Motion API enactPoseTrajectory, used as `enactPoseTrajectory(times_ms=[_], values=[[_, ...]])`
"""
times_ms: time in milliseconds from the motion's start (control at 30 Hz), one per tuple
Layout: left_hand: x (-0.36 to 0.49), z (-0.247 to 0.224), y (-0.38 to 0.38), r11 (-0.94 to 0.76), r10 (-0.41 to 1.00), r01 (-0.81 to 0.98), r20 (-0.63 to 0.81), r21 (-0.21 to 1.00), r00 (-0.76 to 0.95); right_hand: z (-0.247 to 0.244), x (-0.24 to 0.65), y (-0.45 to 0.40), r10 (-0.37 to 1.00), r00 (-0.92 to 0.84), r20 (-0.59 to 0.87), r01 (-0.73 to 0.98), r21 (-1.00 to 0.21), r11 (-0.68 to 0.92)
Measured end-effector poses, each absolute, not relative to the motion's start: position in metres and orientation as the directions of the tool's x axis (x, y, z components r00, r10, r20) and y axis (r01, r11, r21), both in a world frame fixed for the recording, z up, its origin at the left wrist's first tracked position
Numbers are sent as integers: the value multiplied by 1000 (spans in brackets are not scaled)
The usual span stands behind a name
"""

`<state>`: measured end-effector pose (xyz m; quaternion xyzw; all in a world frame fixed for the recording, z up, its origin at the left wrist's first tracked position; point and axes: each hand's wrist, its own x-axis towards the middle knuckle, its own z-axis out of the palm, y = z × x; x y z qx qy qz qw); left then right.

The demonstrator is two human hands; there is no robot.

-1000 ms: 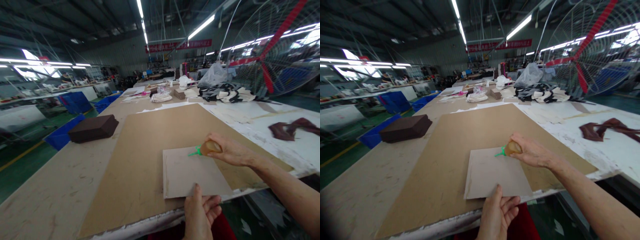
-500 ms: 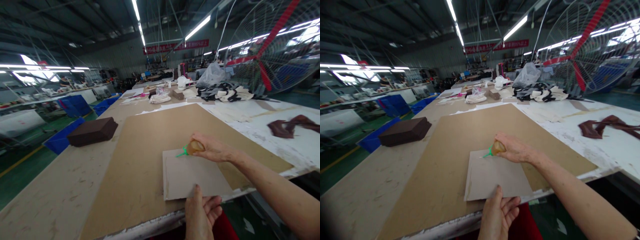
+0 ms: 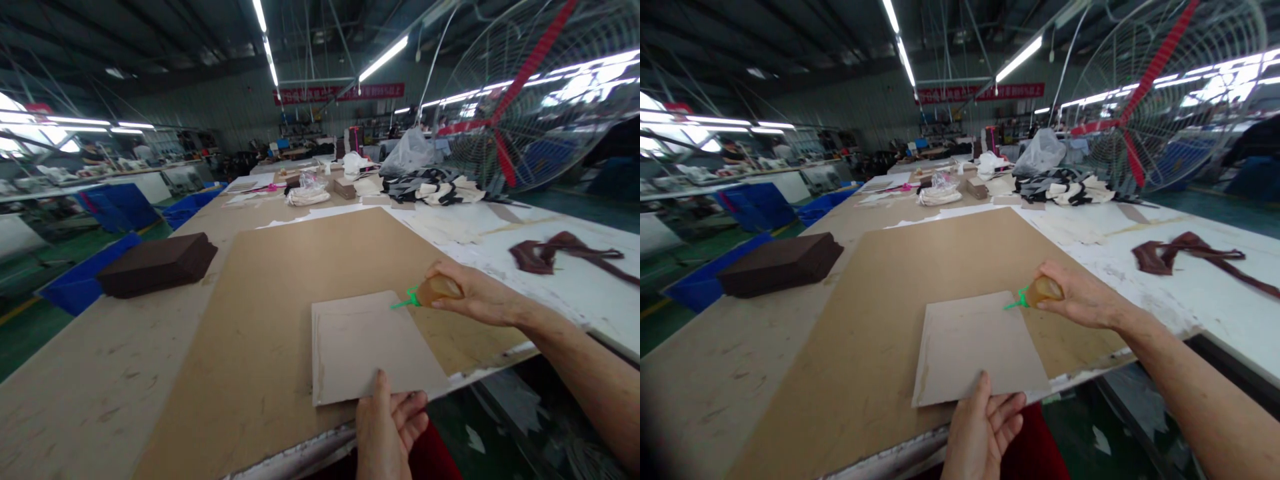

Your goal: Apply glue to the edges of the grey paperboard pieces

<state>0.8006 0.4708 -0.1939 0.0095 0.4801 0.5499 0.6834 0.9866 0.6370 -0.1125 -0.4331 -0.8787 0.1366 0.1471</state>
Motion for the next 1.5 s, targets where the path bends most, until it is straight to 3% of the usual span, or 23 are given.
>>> enactPoseTrajectory(times_ms=[333,633,1100,1400,1500], values=[[803,-190,471,386,751,-734,-653,558,-101,-118,953,629,736,-645,204,639,-383,667],[802,-195,472,388,760,-736,-644,554,-84,-119,1007,632,836,-525,160,745,-388,542],[802,-192,472,408,749,-712,-655,571,-97,-123,1007,633,833,-519,194,730,-406,550],[802,-195,473,382,762,-722,-639,577,-107,-98,1030,587,788,-616,-24,676,-531,512],[802,-196,471,381,770,-718,-629,583,-103,-98,1030,585,793,-609,-21,676,-537,505]])
